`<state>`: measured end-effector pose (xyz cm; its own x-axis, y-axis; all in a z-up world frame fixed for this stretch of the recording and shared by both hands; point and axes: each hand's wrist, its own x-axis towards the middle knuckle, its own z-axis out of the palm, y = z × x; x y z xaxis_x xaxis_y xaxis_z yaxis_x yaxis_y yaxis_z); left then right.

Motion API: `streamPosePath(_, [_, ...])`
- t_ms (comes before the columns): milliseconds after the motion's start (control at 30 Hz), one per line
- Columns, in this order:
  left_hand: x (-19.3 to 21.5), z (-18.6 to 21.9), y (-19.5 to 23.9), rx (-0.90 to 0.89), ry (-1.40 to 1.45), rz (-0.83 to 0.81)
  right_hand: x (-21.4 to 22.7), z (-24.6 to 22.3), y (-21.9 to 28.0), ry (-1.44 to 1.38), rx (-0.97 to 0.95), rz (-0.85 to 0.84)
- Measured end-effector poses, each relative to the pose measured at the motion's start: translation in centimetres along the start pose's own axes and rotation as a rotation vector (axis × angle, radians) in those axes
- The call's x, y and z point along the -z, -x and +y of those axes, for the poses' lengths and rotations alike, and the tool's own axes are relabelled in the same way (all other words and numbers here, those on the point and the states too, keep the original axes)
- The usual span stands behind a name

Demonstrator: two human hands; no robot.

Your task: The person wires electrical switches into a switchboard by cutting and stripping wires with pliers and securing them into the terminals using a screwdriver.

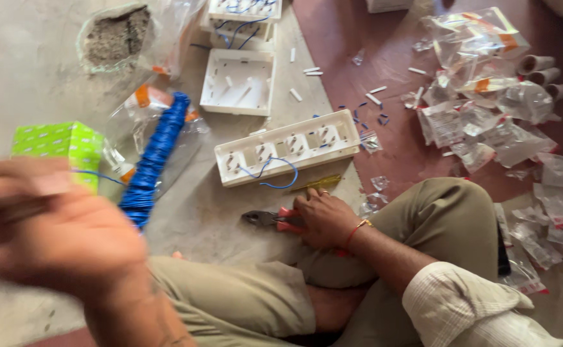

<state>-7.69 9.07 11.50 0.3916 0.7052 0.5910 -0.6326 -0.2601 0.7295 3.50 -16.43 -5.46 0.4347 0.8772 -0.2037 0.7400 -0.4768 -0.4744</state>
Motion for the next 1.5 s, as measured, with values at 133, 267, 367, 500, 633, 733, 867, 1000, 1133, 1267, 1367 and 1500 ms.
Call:
streamPosePath(133, [0.4, 1.4, -1.3, -0.015, -0.103, 0.003, -0.6, 0.7, -0.2, -0.039, -0.017, -0.117])
streamPosePath(267, [0.0, 2.0, -1.8, -0.027, -0.172, -0.017, -0.5, 0.4, -0.4, -0.071, -0.004, -0.093])
streamPosePath(367, [-0.3, 2.3, -2.2, -0.019, -0.206, -0.041, -0.4, 0.6, -0.4, -0.068, -0.014, -0.103])
streamPosePath(500, [-1.1, 2.0, -2.6, -0.021, -0.231, -0.085, -0.4, 0.5, -0.5, -0.071, 0.008, -0.09])
streamPosePath(633, [-1.6, 1.5, -2.5, -0.03, -0.251, -0.161, -0.1, 0.1, -0.4, -0.046, 0.01, -0.077])
streamPosePath(733, [-2.5, 1.5, -3.0, -0.038, -0.274, -0.259, -0.5, -1.1, -0.3, 0.018, -0.073, 0.017])
streamPosePath(867, [-4.8, 1.4, -4.0, -0.005, -0.314, -0.44, -1.0, -1.9, 0.1, 0.001, -0.139, -0.077])
streamPosePath(1000, [-5.8, -4.3, 0.8, 0.188, -0.462, -0.68, 0.3, -2.4, 0.6, 0.099, 0.209, 0.104])
streamPosePath(1133, [-4.8, -9.2, 5.6, 0.595, -0.743, -0.702, 4.3, -2.2, 1.8, -0.204, 0.303, -0.058])
streamPosePath(1267, [-5.3, -10.5, 7.4, 0.488, -0.719, -0.963, 6.2, -3.0, 1.5, -0.266, 0.413, -0.016])
streamPosePath(1367, [-6.1, -10.5, 7.1, 0.642, -0.653, -0.96, 7.7, -2.9, 1.5, -0.215, 0.131, -0.219])
streamPosePath(1500, [-5.3, -11.0, 6.7, 0.441, -0.505, -1.048, 11.1, -2.0, 2.8, -0.362, 0.18, -0.289])
